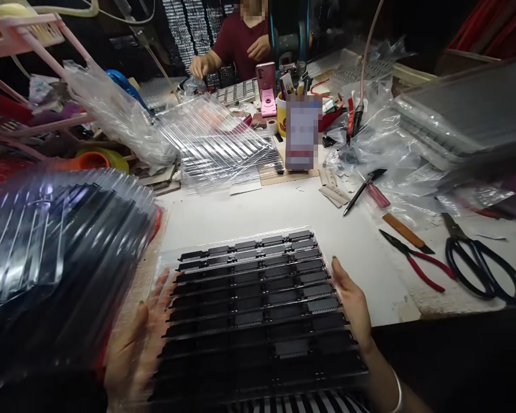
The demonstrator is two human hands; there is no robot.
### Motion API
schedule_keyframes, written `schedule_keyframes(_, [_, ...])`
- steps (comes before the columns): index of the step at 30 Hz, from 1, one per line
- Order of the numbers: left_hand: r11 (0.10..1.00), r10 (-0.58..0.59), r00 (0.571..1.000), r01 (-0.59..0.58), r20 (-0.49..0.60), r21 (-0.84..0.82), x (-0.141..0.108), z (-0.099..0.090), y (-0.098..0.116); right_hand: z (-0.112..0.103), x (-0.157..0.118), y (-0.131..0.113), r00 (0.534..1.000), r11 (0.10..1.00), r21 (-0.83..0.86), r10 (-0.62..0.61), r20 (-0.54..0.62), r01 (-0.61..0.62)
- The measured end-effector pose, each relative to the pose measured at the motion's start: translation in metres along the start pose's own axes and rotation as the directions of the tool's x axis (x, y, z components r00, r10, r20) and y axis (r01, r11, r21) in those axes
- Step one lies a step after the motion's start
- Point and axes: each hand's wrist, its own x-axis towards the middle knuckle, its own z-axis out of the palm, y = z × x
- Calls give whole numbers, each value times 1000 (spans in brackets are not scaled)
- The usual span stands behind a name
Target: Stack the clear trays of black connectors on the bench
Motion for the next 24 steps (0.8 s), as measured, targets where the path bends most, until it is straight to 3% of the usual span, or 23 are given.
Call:
schedule_keyframes(3, [998, 24, 999, -23, -24, 57, 2, 1, -1, -7, -1, 5, 998, 999, 8, -48, -31, 48])
schedule_keyframes(9, [985, 28, 986, 1, -167, 173, 2, 5, 1, 8, -7, 2, 997, 997, 18, 73, 24, -73])
schedule_keyframes(17, [938, 71, 919, 71, -387, 339, 4, 14, 1, 10, -5, -3, 981, 984, 37, 173, 87, -177])
schedule_keyframes(21, [938, 88, 912, 60, -401, 341, 6, 10, 3, 11, -7, -2, 995, 992, -74, 103, 1, -103])
schedule_keyframes(24, [939, 87, 917, 55, -390, 339, 4, 8, 5, -4, -6, -1, 977, 986, -169, -28, -213, -8])
